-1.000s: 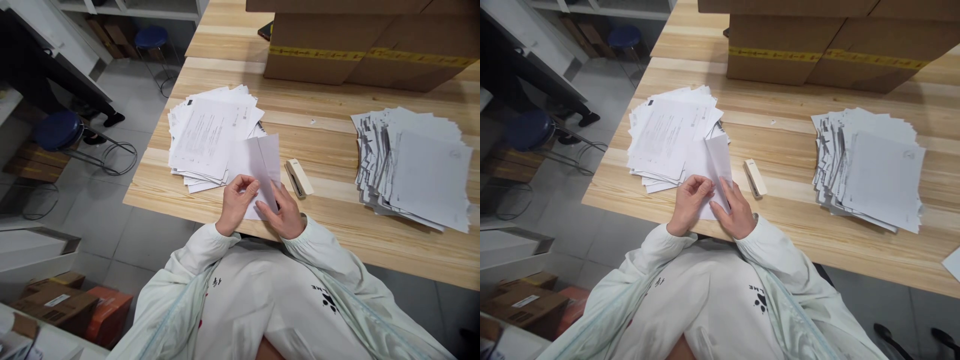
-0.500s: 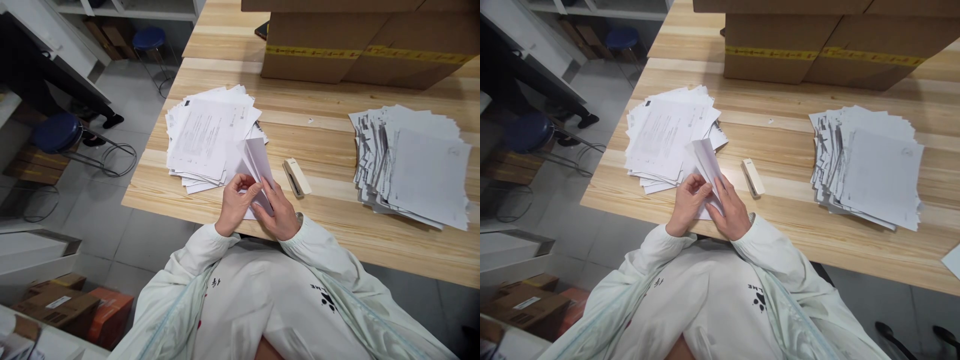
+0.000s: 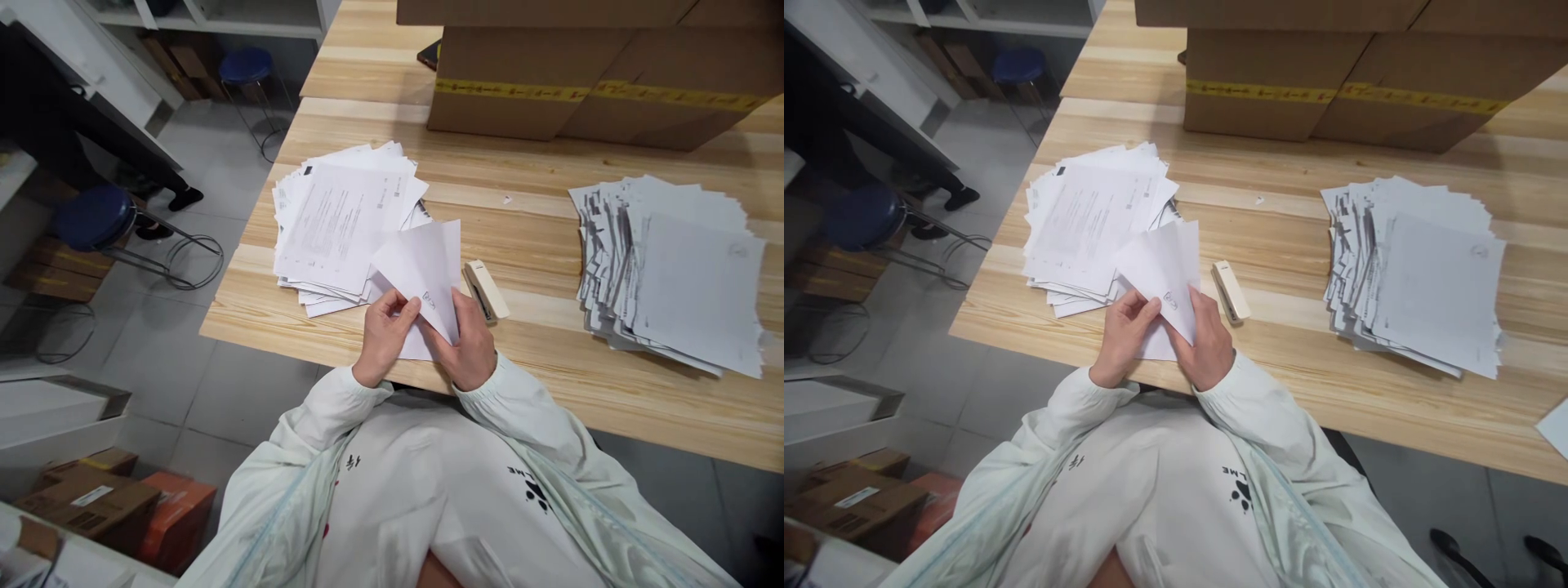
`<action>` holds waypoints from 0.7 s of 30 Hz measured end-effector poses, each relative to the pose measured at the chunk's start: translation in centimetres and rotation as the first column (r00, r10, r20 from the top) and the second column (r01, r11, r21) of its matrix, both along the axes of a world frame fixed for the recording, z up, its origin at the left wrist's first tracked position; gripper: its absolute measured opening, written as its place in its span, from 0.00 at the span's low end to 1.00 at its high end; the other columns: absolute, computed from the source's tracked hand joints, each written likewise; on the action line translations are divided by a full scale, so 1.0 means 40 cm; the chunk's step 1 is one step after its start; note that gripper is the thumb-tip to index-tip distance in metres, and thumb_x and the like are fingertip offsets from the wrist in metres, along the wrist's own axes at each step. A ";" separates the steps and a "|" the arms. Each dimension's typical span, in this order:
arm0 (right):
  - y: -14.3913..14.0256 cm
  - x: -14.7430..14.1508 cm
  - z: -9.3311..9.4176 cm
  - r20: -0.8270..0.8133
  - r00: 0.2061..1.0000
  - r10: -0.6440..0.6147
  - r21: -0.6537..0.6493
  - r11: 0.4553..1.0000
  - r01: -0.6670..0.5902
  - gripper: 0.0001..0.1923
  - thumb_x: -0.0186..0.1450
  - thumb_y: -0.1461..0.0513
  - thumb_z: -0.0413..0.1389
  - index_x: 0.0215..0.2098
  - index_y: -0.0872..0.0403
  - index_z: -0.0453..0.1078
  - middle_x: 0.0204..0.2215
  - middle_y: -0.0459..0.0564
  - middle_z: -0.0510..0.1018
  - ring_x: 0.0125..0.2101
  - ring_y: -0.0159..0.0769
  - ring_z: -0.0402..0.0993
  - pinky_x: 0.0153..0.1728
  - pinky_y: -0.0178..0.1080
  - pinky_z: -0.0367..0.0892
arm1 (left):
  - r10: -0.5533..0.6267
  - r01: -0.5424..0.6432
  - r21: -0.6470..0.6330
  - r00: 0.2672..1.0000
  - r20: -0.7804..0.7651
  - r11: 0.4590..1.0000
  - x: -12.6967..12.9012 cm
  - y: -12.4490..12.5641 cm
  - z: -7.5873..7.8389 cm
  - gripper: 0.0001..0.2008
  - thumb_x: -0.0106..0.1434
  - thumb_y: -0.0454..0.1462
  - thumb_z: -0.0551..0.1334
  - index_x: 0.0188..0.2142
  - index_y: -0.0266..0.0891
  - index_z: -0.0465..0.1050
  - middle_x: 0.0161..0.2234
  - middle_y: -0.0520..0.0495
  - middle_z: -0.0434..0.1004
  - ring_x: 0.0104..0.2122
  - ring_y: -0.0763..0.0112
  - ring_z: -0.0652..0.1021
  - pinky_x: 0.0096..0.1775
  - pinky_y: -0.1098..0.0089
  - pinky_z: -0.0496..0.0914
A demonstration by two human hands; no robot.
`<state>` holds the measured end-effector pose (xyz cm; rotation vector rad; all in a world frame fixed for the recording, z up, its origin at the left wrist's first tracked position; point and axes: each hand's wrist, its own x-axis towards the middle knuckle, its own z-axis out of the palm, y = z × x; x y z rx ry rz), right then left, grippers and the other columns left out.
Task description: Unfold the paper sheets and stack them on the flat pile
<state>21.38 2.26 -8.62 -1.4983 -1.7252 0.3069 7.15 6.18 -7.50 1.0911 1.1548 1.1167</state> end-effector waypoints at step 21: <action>-0.003 0.005 -0.022 -0.060 0.998 -0.017 0.069 0.997 0.021 0.36 0.67 0.58 0.58 0.71 0.48 0.53 0.60 0.57 0.73 0.55 0.46 0.76 0.51 0.48 0.77 | 0.038 -0.035 0.056 0.998 -0.049 0.998 0.002 -0.007 -0.004 0.15 0.61 0.46 0.66 0.27 0.38 0.71 0.26 0.52 0.72 0.29 0.74 0.71 0.35 0.72 0.66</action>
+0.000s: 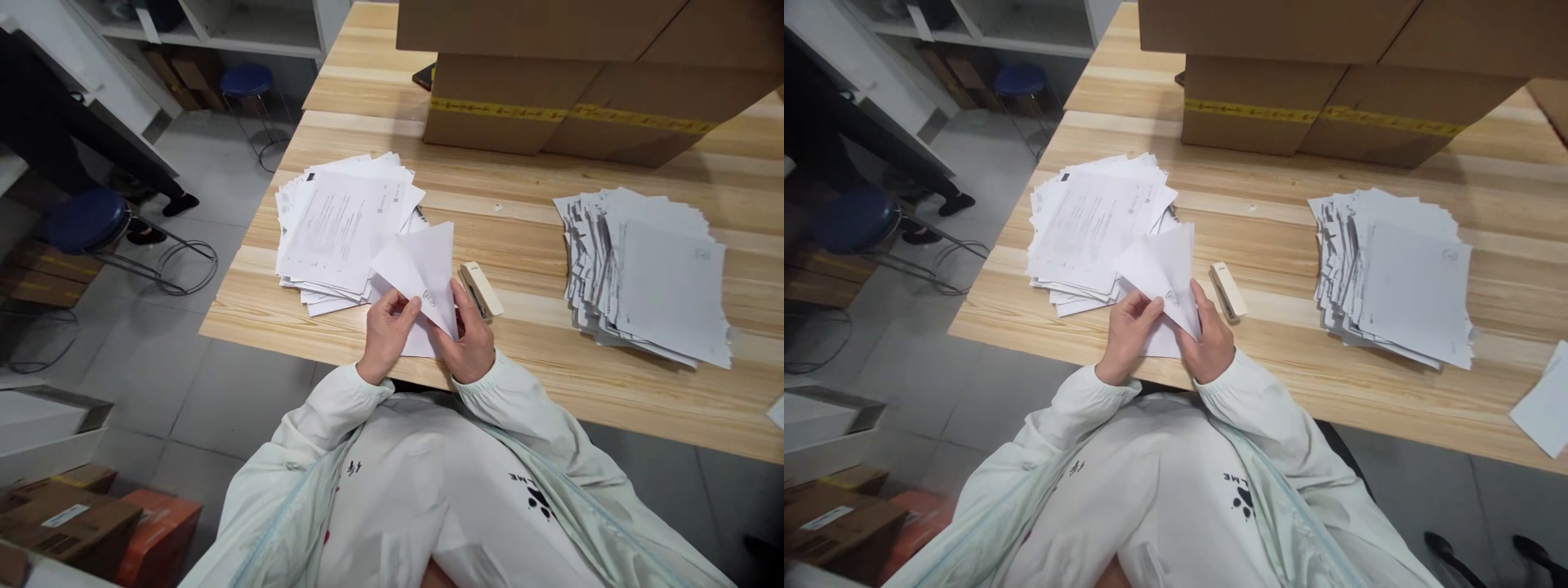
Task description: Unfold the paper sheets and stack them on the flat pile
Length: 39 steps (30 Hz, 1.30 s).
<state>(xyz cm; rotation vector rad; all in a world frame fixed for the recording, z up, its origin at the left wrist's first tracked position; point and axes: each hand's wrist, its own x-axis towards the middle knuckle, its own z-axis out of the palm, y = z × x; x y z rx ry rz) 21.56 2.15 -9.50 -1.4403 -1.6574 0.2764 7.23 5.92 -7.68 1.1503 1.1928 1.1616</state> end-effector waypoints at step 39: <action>0.037 -0.001 0.032 -0.101 0.994 0.051 -0.142 0.988 -0.065 0.31 0.65 0.51 0.60 0.64 0.50 0.62 0.58 0.56 0.74 0.54 0.44 0.76 0.54 0.49 0.73 | 0.000 0.000 0.004 0.997 -0.072 1.000 0.003 -0.003 0.010 0.15 0.62 0.46 0.65 0.26 0.38 0.69 0.23 0.54 0.70 0.27 0.74 0.71 0.33 0.73 0.65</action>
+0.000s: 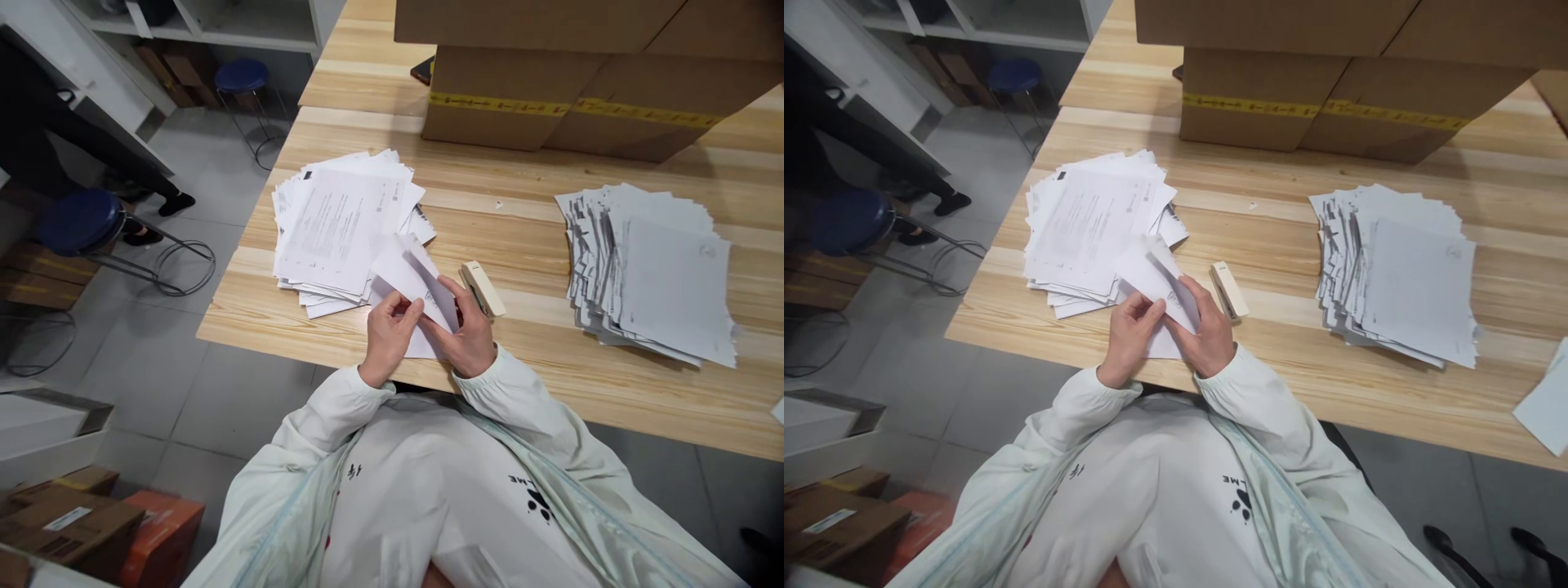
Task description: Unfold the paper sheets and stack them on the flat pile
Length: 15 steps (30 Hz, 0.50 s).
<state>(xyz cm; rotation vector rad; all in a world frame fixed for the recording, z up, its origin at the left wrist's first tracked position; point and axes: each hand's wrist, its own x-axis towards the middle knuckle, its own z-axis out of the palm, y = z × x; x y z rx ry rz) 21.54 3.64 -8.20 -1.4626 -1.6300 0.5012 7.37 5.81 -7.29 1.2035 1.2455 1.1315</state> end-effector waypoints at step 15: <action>-0.013 -0.028 0.039 -0.073 0.997 -0.009 0.052 0.999 0.013 0.19 0.67 0.57 0.52 0.55 0.51 0.69 0.44 0.52 0.82 0.42 0.45 0.80 0.43 0.46 0.76 | 0.124 -0.077 0.293 0.982 -0.143 0.953 0.018 -0.034 0.121 0.10 0.63 0.41 0.64 0.28 0.40 0.71 0.28 0.50 0.75 0.30 0.71 0.75 0.37 0.71 0.69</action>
